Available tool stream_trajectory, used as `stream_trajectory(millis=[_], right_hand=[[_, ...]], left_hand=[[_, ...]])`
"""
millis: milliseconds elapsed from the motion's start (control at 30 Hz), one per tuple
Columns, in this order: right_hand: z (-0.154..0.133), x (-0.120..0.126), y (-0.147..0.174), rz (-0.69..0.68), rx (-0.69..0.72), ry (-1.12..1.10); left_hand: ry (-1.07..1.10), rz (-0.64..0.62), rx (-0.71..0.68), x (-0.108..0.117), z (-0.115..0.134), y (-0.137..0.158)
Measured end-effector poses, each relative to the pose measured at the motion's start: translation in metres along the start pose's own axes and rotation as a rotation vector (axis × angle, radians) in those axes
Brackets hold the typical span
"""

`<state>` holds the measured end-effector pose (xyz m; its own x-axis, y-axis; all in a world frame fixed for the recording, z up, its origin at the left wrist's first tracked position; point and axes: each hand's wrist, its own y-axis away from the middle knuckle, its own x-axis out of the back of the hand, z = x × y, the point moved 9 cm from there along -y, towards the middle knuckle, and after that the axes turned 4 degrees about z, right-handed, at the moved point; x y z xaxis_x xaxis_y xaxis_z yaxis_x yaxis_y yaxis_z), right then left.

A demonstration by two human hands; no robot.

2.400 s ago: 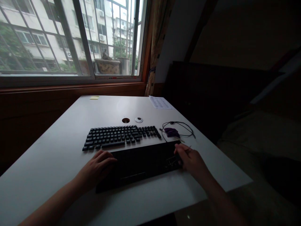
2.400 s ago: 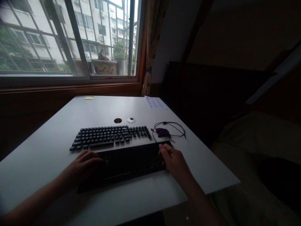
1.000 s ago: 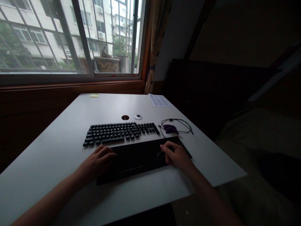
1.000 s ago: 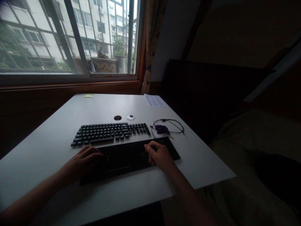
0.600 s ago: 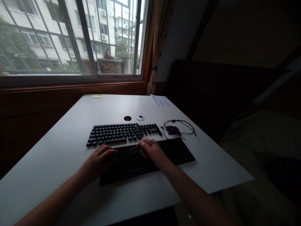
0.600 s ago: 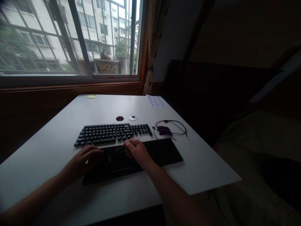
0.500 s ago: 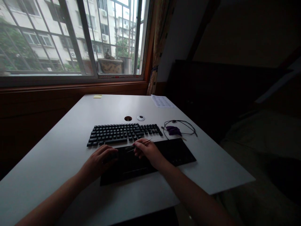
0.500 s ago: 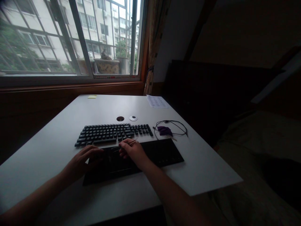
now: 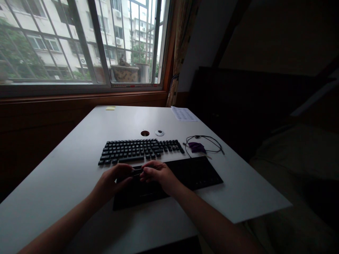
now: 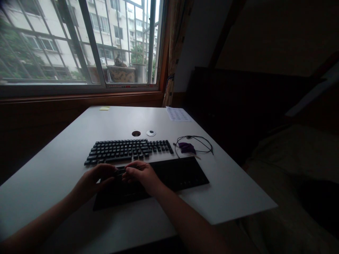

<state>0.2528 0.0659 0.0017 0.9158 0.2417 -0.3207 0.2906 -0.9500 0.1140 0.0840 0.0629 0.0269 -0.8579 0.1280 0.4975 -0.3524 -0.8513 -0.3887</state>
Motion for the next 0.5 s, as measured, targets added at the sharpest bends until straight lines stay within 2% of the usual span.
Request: stream_trajectory(millis=[133,400,500], right_hand=[[-0.0001,-0.0008,0.0005,0.003,-0.005,-0.009],[0.0004,-0.0040,0.0024,-0.035,0.013,0.016],[-0.0033,-0.0054,0.0045,-0.051,0.029,0.039]], left_hand=[[0.067,-0.009,0.075,-0.0023,-0.0039,0.0010],[0.048,-0.034,0.082,-0.0060,0.0007,-0.0004],[0.128,-0.056,0.128,-0.0061,0.0031,-0.0003]])
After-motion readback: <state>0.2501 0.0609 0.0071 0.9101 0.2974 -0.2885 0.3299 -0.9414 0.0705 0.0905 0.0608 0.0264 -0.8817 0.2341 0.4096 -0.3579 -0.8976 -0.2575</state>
